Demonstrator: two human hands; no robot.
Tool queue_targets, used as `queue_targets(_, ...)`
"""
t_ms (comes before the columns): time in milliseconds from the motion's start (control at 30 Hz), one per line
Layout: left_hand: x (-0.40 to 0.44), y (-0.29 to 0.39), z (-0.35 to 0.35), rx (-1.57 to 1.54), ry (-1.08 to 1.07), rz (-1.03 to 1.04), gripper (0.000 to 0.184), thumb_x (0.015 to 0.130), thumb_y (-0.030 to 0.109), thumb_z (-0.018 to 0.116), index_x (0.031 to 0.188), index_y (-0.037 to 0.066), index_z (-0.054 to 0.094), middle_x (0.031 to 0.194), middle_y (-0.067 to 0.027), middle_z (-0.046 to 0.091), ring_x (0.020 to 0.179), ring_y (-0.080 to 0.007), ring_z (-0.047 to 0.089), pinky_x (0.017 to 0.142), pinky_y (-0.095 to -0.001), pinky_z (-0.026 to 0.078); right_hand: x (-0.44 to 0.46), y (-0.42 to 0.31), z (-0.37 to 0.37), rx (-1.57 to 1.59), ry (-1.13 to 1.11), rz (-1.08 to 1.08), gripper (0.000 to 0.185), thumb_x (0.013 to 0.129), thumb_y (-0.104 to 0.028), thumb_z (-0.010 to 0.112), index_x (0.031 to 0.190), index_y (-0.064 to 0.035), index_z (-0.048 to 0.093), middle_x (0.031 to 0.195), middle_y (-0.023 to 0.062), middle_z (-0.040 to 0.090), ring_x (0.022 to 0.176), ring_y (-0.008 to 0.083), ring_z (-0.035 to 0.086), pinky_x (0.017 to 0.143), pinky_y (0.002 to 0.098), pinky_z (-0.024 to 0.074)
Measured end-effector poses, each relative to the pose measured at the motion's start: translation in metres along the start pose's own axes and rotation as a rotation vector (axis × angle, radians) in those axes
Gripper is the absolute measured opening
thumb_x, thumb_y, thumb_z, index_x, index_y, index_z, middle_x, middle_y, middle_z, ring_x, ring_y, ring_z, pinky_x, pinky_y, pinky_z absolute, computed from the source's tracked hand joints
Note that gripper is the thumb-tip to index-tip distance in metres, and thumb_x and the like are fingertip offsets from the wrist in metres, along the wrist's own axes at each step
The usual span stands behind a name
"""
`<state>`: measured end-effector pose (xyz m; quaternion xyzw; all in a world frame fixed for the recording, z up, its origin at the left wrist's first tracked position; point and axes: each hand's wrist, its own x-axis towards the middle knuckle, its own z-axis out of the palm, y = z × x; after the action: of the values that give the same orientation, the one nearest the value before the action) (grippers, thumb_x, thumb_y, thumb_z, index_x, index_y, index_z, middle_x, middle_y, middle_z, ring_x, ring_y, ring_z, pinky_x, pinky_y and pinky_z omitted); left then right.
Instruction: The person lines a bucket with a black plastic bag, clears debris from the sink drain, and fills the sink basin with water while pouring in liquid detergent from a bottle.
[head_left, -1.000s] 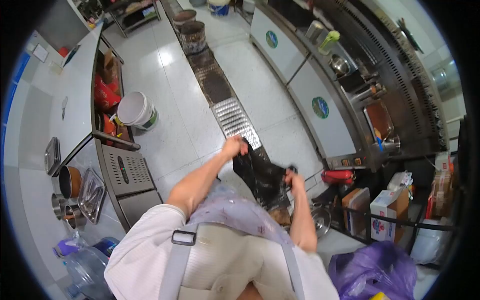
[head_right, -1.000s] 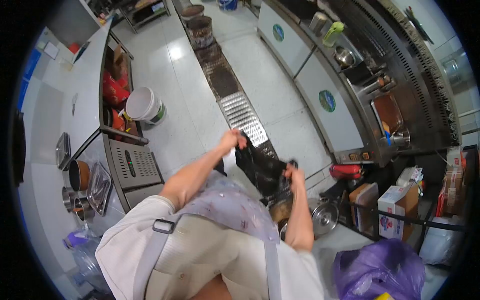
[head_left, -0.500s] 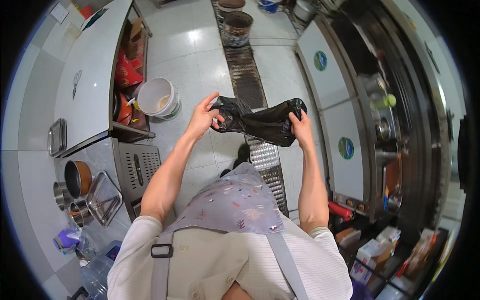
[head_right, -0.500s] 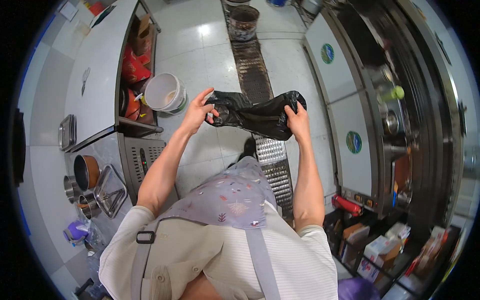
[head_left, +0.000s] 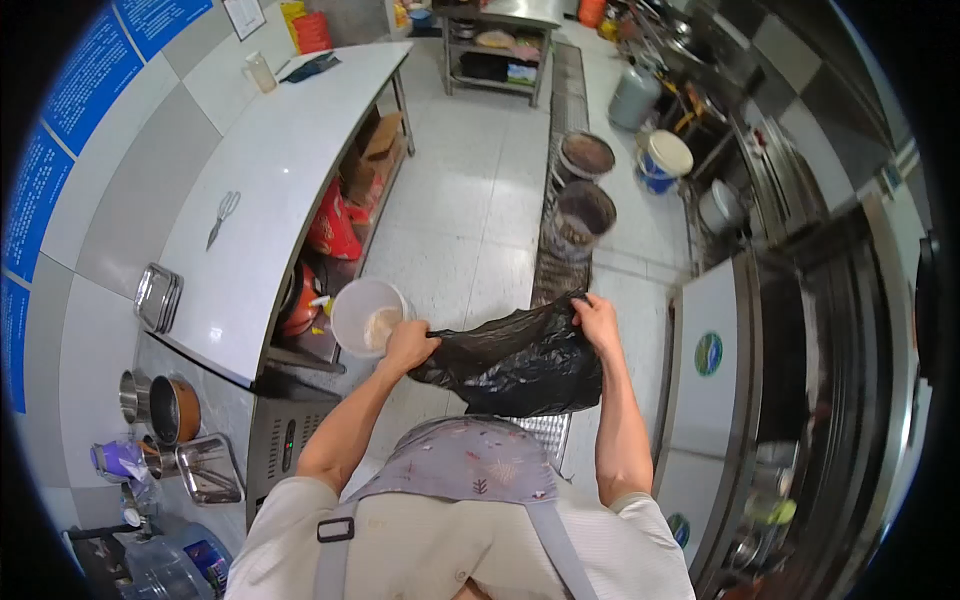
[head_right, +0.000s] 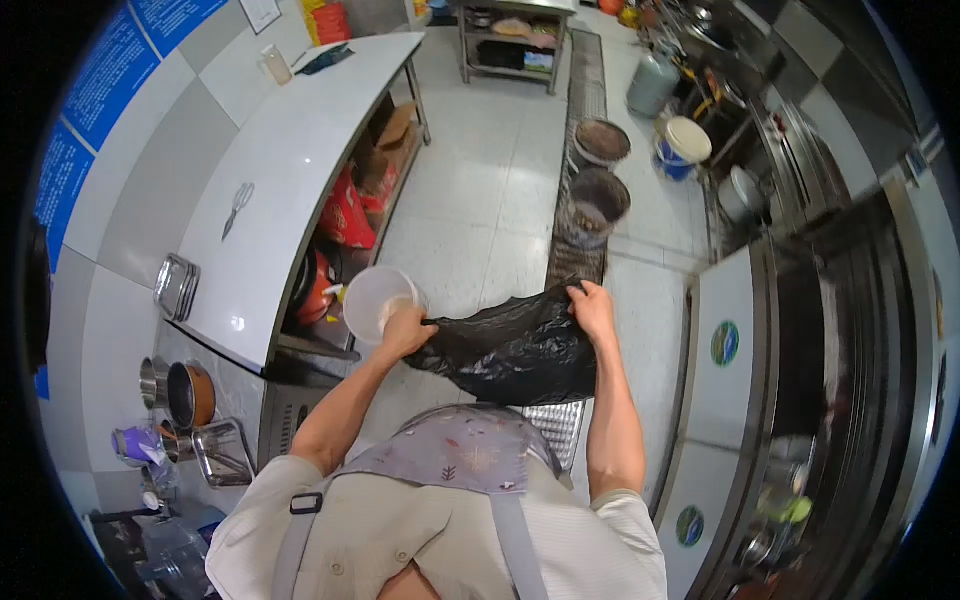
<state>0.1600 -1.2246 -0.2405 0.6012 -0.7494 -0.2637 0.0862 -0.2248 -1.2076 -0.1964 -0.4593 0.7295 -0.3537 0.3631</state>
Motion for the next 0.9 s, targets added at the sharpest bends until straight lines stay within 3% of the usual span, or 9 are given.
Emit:
queue_targets(100, 0.046, 0.0, -0.02, -0.064, 0.067, -0.218, 0.037, 0.081, 0.035, 0.072, 0.09, -0.001, 0.075, 0.092, -0.0258, 0.072, 0.095, -0.0422, 0.069, 0.084, -0.0512, 0.053, 0.074, -0.04, 0.007, 0.008, -0.101, -0.038, 0.021, 0.094, -0.017, 0.063, 0.079, -0.0014, 0.067, 0.062, 0.003, 0.062, 0.058, 0.0115, 0.055, 0.058, 0.0303, 0.0417)
queue_targets(167, 0.084, 0.006, -0.041, -0.565, 0.213, -0.499, 0.04, 0.086, 0.038, 0.068, 0.085, -0.001, 0.073, 0.061, -0.0145, 0.066, 0.059, -0.027, 0.067, 0.059, -0.0404, 0.052, 0.122, -0.069, 0.011, 0.078, -0.199, -0.045, 0.018, 0.092, -0.014, 0.064, 0.091, 0.0023, 0.07, 0.064, 0.0046, 0.063, 0.058, 0.0129, 0.057, 0.058, 0.0321, 0.0437)
queue_targets(200, 0.105, 0.006, -0.043, -0.822, 0.311, -0.466, 0.038, 0.091, 0.036, 0.066, 0.08, 0.0, 0.07, 0.049, -0.0071, 0.056, 0.04, -0.0169, 0.052, 0.042, -0.0337, 0.041, 0.147, -0.076, 0.016, 0.081, -0.214, -0.096, 0.015, 0.091, -0.009, 0.063, 0.095, 0.0032, 0.072, 0.066, 0.0029, 0.063, 0.057, 0.0105, 0.055, 0.057, 0.0301, 0.0426)
queue_targets(333, 0.191, 0.004, -0.062, -1.047, 0.395, -0.578, 0.037, 0.098, 0.037, 0.06, 0.084, 0.003, 0.066, 0.049, -0.007, 0.054, 0.033, -0.0153, 0.044, 0.034, -0.0315, 0.031, 0.237, -0.105, 0.022, 0.144, -0.313, -0.116, 0.026, 0.089, -0.003, 0.066, 0.113, 0.0039, 0.071, 0.071, 0.0036, 0.066, 0.059, 0.0098, 0.057, 0.055, 0.0281, 0.0428)
queue_targets(700, 0.514, 0.041, -0.14, -1.301, 0.378, -0.397, 0.035, 0.105, 0.038, 0.046, 0.1, 0.005, 0.055, 0.059, -0.0096, 0.061, 0.037, -0.0154, 0.046, 0.034, -0.0298, 0.031, 0.495, -0.2, -0.019, -0.073, -0.251, -0.158, 0.033, 0.088, -0.004, 0.071, 0.119, 0.0077, 0.067, 0.082, 0.0094, 0.071, 0.068, 0.0108, 0.064, 0.063, 0.0296, 0.0509)
queue_targets(733, 0.54, 0.049, -0.151, -1.239, 0.379, -0.358, 0.036, 0.105, 0.039, 0.045, 0.099, 0.005, 0.056, 0.059, -0.0097, 0.061, 0.037, -0.0147, 0.046, 0.035, -0.0295, 0.03, 0.515, -0.213, -0.027, -0.151, -0.244, -0.118, 0.034, 0.087, -0.007, 0.072, 0.119, 0.0047, 0.068, 0.089, 0.0167, 0.075, 0.078, 0.0193, 0.072, 0.071, 0.0338, 0.0541)
queue_targets(767, 0.564, 0.056, -0.161, -1.243, 0.363, -0.358, 0.036, 0.105, 0.039, 0.045, 0.099, 0.005, 0.056, 0.059, -0.0097, 0.061, 0.037, -0.0147, 0.046, 0.035, -0.0295, 0.03, 0.534, -0.218, -0.031, -0.155, -0.235, -0.106, 0.034, 0.087, -0.007, 0.072, 0.119, 0.0047, 0.068, 0.089, 0.0167, 0.075, 0.078, 0.0193, 0.072, 0.071, 0.0338, 0.0541)
queue_targets(867, 0.628, 0.068, -0.187, -1.083, 0.361, -0.32, 0.038, 0.105, 0.038, 0.046, 0.096, 0.003, 0.058, 0.058, -0.0095, 0.061, 0.04, -0.0149, 0.048, 0.039, -0.0305, 0.033, 0.587, -0.237, -0.036, -0.327, -0.036, -0.21, 0.036, 0.084, -0.014, 0.071, 0.118, -0.0014, 0.069, 0.105, 0.0223, 0.072, 0.102, 0.0398, 0.069, 0.088, 0.0418, 0.0532)
queue_targets(900, 0.65, 0.07, -0.195, -1.083, 0.364, -0.317, 0.038, 0.105, 0.038, 0.046, 0.096, 0.003, 0.058, 0.058, -0.0095, 0.061, 0.04, -0.0149, 0.048, 0.039, -0.0305, 0.033, 0.605, -0.245, -0.033, -0.327, -0.034, -0.214, 0.036, 0.084, -0.014, 0.071, 0.118, -0.0014, 0.069, 0.105, 0.0223, 0.072, 0.102, 0.0398, 0.069, 0.088, 0.0418, 0.0532)
